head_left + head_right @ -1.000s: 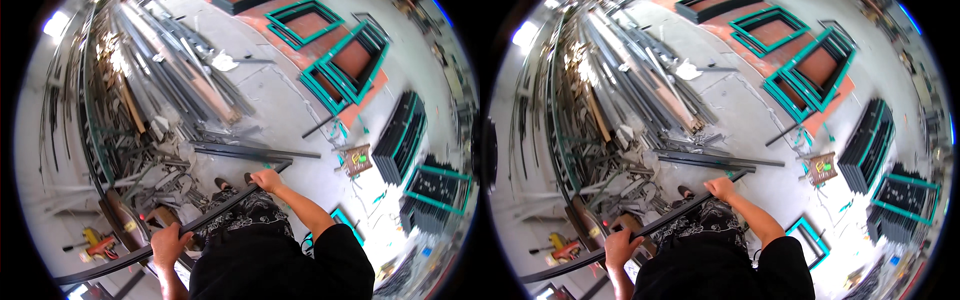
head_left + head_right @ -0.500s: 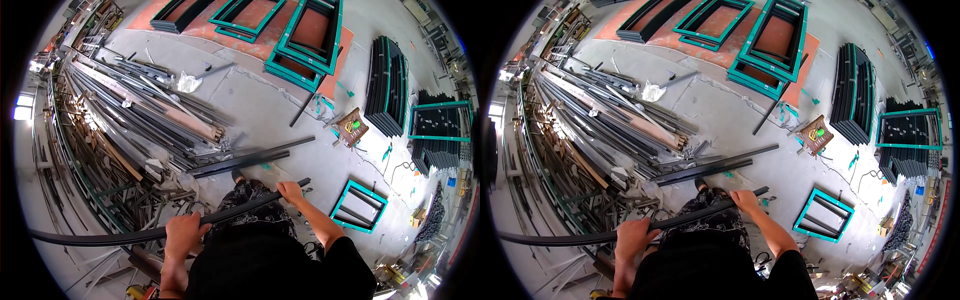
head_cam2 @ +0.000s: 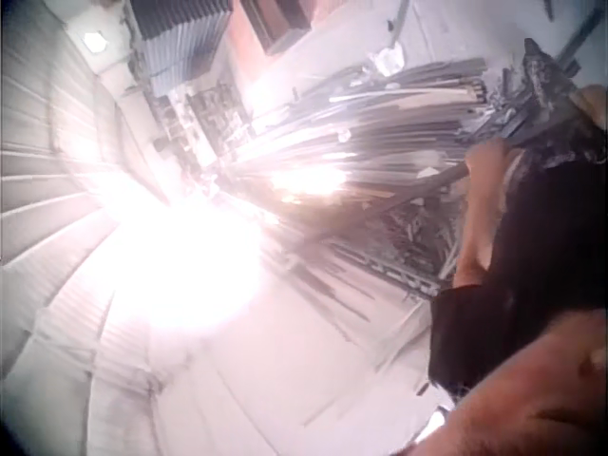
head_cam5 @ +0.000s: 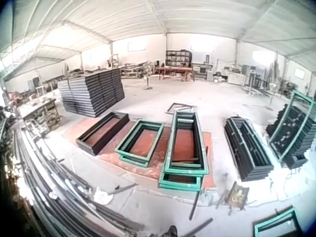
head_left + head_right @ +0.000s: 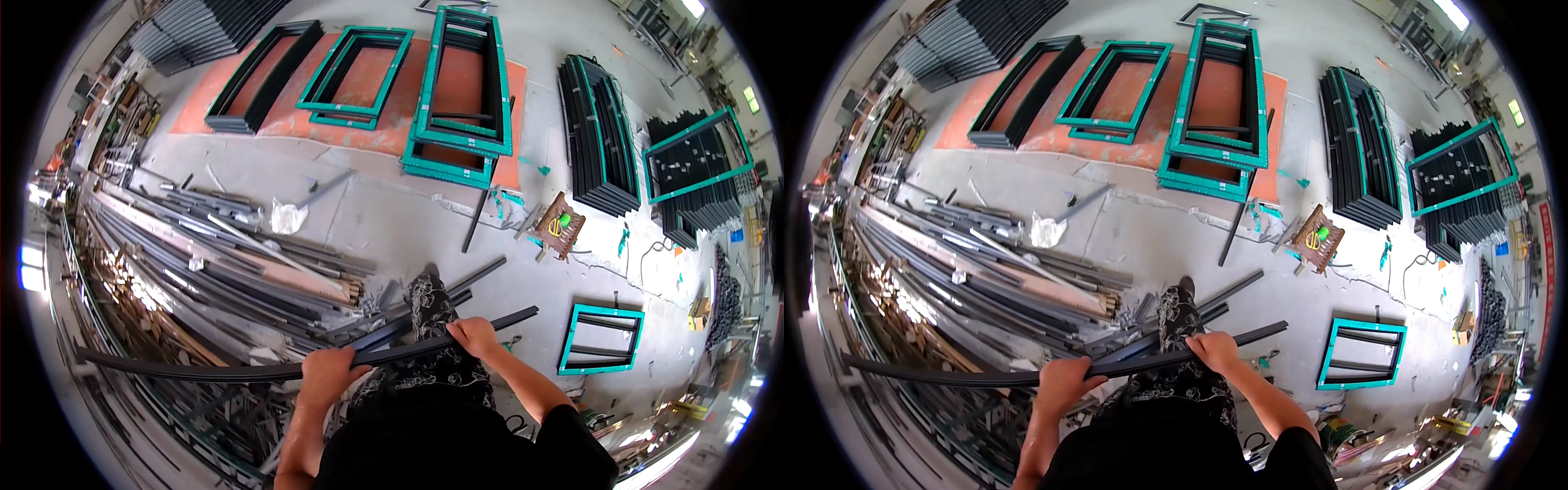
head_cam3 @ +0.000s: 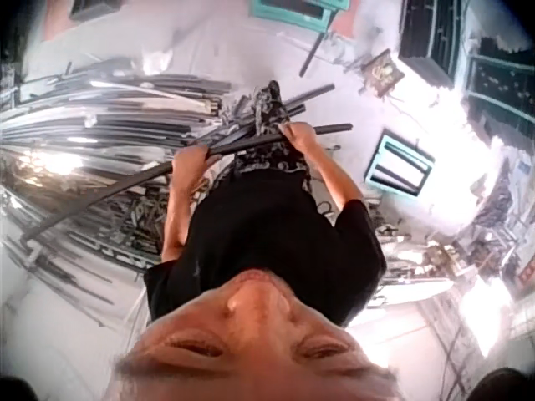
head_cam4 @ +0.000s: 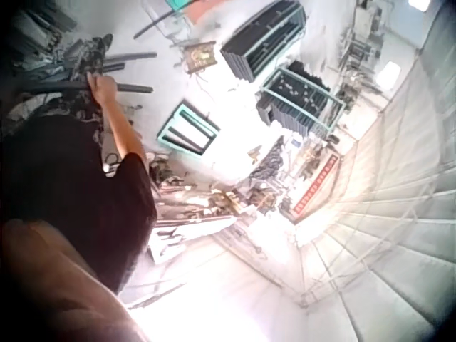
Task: The person assembles metal window frames by inserting rubber seals, cutting metal strips with a saw, and applying tape to the joints.
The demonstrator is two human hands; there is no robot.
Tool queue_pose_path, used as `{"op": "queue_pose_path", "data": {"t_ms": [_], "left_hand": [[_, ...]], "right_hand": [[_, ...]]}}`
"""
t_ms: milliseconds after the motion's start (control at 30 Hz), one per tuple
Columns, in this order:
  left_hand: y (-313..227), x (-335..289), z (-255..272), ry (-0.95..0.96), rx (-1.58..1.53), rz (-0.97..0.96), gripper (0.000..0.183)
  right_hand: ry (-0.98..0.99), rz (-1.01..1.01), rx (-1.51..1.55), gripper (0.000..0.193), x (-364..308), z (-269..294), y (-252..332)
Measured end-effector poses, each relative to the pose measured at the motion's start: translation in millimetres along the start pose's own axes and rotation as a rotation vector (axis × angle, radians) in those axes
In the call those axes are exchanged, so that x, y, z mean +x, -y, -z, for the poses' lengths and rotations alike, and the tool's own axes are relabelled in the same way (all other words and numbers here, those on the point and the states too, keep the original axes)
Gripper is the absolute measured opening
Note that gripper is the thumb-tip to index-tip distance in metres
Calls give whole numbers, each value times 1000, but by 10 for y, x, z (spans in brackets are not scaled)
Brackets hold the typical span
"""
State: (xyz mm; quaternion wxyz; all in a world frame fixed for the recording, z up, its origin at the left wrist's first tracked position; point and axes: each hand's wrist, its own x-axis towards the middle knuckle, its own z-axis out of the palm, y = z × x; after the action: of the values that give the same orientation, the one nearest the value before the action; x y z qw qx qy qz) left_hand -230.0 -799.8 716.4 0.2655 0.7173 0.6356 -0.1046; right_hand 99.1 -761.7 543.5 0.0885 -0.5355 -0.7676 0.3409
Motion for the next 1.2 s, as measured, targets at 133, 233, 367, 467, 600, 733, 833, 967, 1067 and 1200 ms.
{"op": "queue_pose_path", "data": {"t_ms": [133, 233, 367, 467, 600, 733, 833, 967, 1067, 1200], "left_hand": [[8, 968, 177, -15, 40, -145, 46], [-39, 1837, 348, 35, 27, -216, 47], [-45, 3013, 665, 55, 48, -302, 44], [-221, 3785, 1255, 29, 31, -408, 40], [-4, 4403, 1948, -54, 63, -329, 41], [944, 4876, 2225, 89, -63, -139, 40], [948, 5387, 2692, -7, -282, 38, 40], [617, 6738, 3581, -357, -202, -69, 39], [366, 8026, 4174, -427, -367, -231, 37], [-424, 9306, 4942, -443, -729, -345, 44]], "right_hand": [[62, -16, 57, 45, 474, 282, -91], [70, 26, 190, 44, 975, 437, -361], [377, 36, 47, 55, 2076, 1066, -352], [255, 63, 36, 54, 2692, 1676, -519], [20, 255, -380, 48, 3342, 2532, -809], [-295, 246, -587, 48, 3931, 3627, -1324], [-730, 40, -604, 41, 4419, 4199, -1144], [-984, -83, -321, 35, 4997, 4151, -968], [-853, -158, -13, 29, 5516, 3585, -699], [-764, -148, 167, 31, 6240, 3146, -435]]}}
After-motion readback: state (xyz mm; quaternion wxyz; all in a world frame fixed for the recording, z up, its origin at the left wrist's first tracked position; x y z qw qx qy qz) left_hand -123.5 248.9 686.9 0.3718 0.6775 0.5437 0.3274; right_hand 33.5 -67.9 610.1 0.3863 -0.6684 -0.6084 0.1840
